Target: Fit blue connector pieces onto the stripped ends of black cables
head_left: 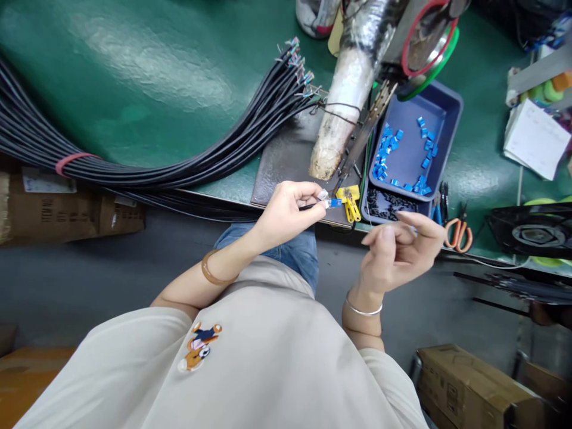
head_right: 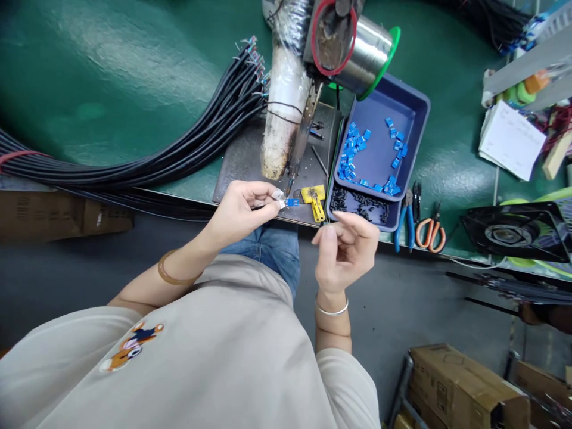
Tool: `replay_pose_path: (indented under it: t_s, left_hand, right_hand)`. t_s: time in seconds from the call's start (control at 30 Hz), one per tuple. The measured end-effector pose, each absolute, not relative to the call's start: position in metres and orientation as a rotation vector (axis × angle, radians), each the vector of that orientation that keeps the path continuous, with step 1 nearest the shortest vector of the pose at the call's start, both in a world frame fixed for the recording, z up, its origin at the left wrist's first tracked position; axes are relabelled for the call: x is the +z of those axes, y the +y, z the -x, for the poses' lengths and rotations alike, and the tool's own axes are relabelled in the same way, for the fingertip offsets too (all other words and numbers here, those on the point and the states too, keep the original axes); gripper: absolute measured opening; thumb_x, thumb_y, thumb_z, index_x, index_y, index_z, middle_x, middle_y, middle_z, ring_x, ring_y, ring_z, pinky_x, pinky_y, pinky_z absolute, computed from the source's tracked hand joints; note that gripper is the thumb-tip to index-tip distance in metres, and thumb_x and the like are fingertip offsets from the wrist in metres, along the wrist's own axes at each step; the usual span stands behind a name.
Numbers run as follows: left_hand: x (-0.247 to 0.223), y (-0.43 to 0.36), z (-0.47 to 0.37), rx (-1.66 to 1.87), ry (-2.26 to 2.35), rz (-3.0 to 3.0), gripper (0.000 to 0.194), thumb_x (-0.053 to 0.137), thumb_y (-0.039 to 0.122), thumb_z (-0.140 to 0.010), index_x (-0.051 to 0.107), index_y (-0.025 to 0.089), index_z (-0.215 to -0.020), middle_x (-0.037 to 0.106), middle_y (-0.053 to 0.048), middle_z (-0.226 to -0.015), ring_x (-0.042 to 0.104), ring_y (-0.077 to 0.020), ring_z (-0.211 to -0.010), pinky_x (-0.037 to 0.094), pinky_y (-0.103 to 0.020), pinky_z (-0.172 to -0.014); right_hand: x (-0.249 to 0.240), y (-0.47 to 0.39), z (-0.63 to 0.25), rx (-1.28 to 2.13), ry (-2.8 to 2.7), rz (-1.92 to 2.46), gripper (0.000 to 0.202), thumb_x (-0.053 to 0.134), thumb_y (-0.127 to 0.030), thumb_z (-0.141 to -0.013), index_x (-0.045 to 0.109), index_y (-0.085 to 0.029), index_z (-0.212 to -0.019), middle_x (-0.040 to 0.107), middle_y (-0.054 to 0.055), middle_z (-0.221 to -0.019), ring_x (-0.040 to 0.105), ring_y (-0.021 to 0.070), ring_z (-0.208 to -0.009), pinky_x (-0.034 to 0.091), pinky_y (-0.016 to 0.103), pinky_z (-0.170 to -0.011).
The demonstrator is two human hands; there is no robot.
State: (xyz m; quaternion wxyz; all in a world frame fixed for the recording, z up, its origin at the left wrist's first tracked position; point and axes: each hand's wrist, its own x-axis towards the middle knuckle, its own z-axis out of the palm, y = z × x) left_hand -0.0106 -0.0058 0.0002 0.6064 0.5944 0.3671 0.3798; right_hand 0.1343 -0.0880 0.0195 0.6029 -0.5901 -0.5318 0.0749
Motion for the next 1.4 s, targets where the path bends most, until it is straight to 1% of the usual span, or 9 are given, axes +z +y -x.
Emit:
replay_pose_path:
  t_s: [0.07, 0.13, 0.2, 0.27, 0.67, 0.9, 1.07, 1.23, 1.4]
  left_hand:
    - [0.0, -0.005, 0.01, 0.887, 0.843, -1.359, 0.01, 0.059, 0.016, -0.076, 0.062, 0.01, -0.07, 0.048, 0.003, -0.062, 0.041, -0.0047, -0.057, 0.034, -0.017, -0.054]
    - [-0.001, -0.005, 0.009, 0.885, 0.833, -1.346, 0.009, 0.059, 0.017, -0.077, 0.062, 0.011, -0.071, 0.05, 0.002, -0.063, 0.044, -0.0051, -0.058, 0.036, -0.017, -0.055]
    - [-0.002, -0.005, 0.009, 0.885, 0.83, -1.346, 0.009, 0.059, 0.017, -0.077, 0.062, 0.011, -0.071, 0.052, 0.002, -0.063, 0.046, -0.0054, -0.058, 0.038, -0.017, -0.056]
    - [-0.003, -0.005, 0.008, 0.892, 0.841, -1.369, 0.011, 0.059, 0.017, -0.078, 0.061, 0.011, -0.069, 0.052, 0.002, -0.063, 0.046, -0.0056, -0.058, 0.039, -0.017, -0.057]
    - [-0.001, -0.004, 0.008, 0.986, 0.843, -1.415, 0.007, 0.059, 0.013, -0.076, 0.062, 0.012, -0.07, 0.054, 0.002, -0.064, 0.051, -0.0063, -0.06, 0.042, -0.017, -0.058]
    - [-0.001, -0.002, 0.012, 0.861, 0.86, -1.368, 0.009, 0.06, 0.015, -0.077, 0.062, 0.012, -0.068, 0.045, 0.003, -0.058, 0.039, -0.0041, -0.052, 0.033, -0.017, -0.05]
    - [-0.001, -0.002, 0.01, 0.876, 0.857, -1.389, 0.008, 0.059, 0.013, -0.076, 0.062, 0.012, -0.069, 0.045, 0.003, -0.06, 0.039, -0.0048, -0.055, 0.034, -0.018, -0.052]
    - [0.004, -0.004, 0.011, 0.899, 0.863, -1.419, 0.009, 0.06, 0.014, -0.076, 0.06, 0.013, -0.068, 0.047, 0.002, -0.062, 0.042, -0.0058, -0.058, 0.037, -0.019, -0.055]
    - [0.0, -0.003, 0.014, 0.809, 0.854, -1.416, 0.01, 0.058, 0.017, -0.08, 0.06, 0.013, -0.071, 0.041, 0.004, -0.059, 0.036, -0.0046, -0.053, 0.031, -0.019, -0.051]
  right_hand:
    - [0.015, -0.088, -0.133, 0.17, -1.254, 1.414, 0.022, 0.056, -0.02, -0.092, 0.057, -0.025, -0.114, 0.073, -0.004, -0.081, 0.067, 0.0094, -0.054, 0.052, 0.022, -0.047]
    - [0.01, -0.086, -0.132, 0.128, -1.377, 1.49, 0.017, 0.058, -0.017, -0.091, 0.06, -0.023, -0.107, 0.076, -0.001, -0.094, 0.074, 0.0133, -0.072, 0.061, 0.027, -0.062]
    - [0.006, -0.082, -0.131, 0.044, -1.543, 1.504, 0.011, 0.062, -0.016, -0.088, 0.062, -0.022, -0.097, 0.076, 0.002, -0.102, 0.075, 0.0165, -0.092, 0.063, 0.03, -0.078]
    - [0.002, -0.077, -0.131, -0.028, -1.653, 1.475, 0.01, 0.063, -0.015, -0.087, 0.063, -0.022, -0.093, 0.075, 0.003, -0.107, 0.073, 0.0166, -0.099, 0.062, 0.03, -0.081]
    - [0.007, -0.068, -0.133, 0.013, -1.66, 1.426, 0.012, 0.065, -0.012, -0.082, 0.06, -0.022, -0.084, 0.075, 0.003, -0.106, 0.073, 0.0171, -0.096, 0.061, 0.035, -0.085]
    - [0.005, -0.068, -0.133, 0.054, -1.67, 1.427, 0.013, 0.065, -0.01, -0.081, 0.058, -0.021, -0.08, 0.075, 0.004, -0.103, 0.073, 0.0148, -0.092, 0.06, 0.03, -0.082]
    - [0.006, -0.067, -0.134, 0.024, -1.685, 1.453, 0.01, 0.065, -0.014, -0.084, 0.061, -0.023, -0.084, 0.076, 0.0, -0.096, 0.073, 0.0163, -0.095, 0.061, 0.033, -0.083]
    - [0.009, -0.069, -0.133, 0.019, -1.678, 1.461, 0.01, 0.066, -0.015, -0.084, 0.063, -0.025, -0.085, 0.075, 0.0, -0.104, 0.073, 0.0166, -0.095, 0.062, 0.034, -0.083]
    - [0.004, -0.07, -0.133, -0.007, -1.713, 1.431, 0.012, 0.065, -0.013, -0.083, 0.058, -0.024, -0.082, 0.075, 0.002, -0.106, 0.074, 0.0148, -0.087, 0.062, 0.031, -0.077]
